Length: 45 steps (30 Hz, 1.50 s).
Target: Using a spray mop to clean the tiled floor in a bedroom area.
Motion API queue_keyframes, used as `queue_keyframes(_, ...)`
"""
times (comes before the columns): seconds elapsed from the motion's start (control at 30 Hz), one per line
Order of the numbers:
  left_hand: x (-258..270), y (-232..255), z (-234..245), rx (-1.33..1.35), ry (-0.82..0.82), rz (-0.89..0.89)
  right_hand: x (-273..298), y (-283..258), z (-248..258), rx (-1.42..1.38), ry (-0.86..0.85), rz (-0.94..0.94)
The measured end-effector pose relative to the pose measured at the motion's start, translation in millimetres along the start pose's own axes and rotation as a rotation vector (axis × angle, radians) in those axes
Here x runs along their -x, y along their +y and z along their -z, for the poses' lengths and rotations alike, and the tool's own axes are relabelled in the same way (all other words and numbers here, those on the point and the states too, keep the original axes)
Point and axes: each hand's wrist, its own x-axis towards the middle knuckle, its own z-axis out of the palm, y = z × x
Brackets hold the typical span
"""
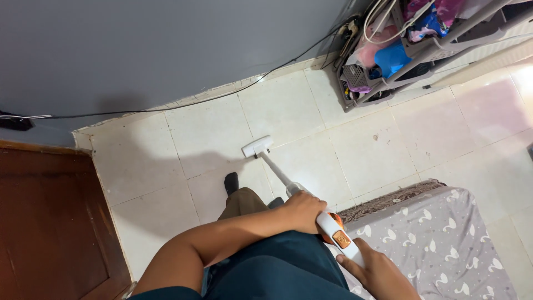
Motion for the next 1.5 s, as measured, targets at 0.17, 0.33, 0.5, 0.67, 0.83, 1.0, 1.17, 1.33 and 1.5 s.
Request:
queue_keyframes(0.17, 5, 10, -1, 0.045, -0.004, -0.011, 6, 7, -2, 0.018, 0.015, -0.023)
queue_keyframes(0.33, 2, 12, -6, 0.026, 0.042, -0.016, 5, 11, -1, -0.004, 0.052, -0.017)
queue_keyframes(0.5, 0, 6, -5, 0.015, 0.023, 0.020, 7, -1, 5, -0.073, 0.037, 0.039)
queue_keyframes(0.67, 7, -11, 7, 0.016, 0.019, -0.003, 9, -27, 8, -0.136, 0.071, 0.022)
queue_keyframes(0.83, 19, -24, 37, -0.045, -0.037, 0.004, 15, -58, 14, -0.127, 0.106, -0.007)
queue_keyframes(1.0, 26, -52, 53, -0.077, -0.120, 0.016, 6, -93, 6, -0.245, 0.116, -0.014)
queue_keyframes(1.17, 41, -102, 54, -0.167, -0.078, 0.002, -4, -139, -8, -0.261, 0.112, 0.036)
queue_keyframes(1.33, 51, -141, 68, -0.201, -0.064, 0.009, -20, -172, -11, -0.247, 0.145, 0.105)
queue_keyframes(1.5, 46, -195, 60, -0.227, -0.018, -0.015, -42, -211, -20, -0.302, 0.116, 0.098)
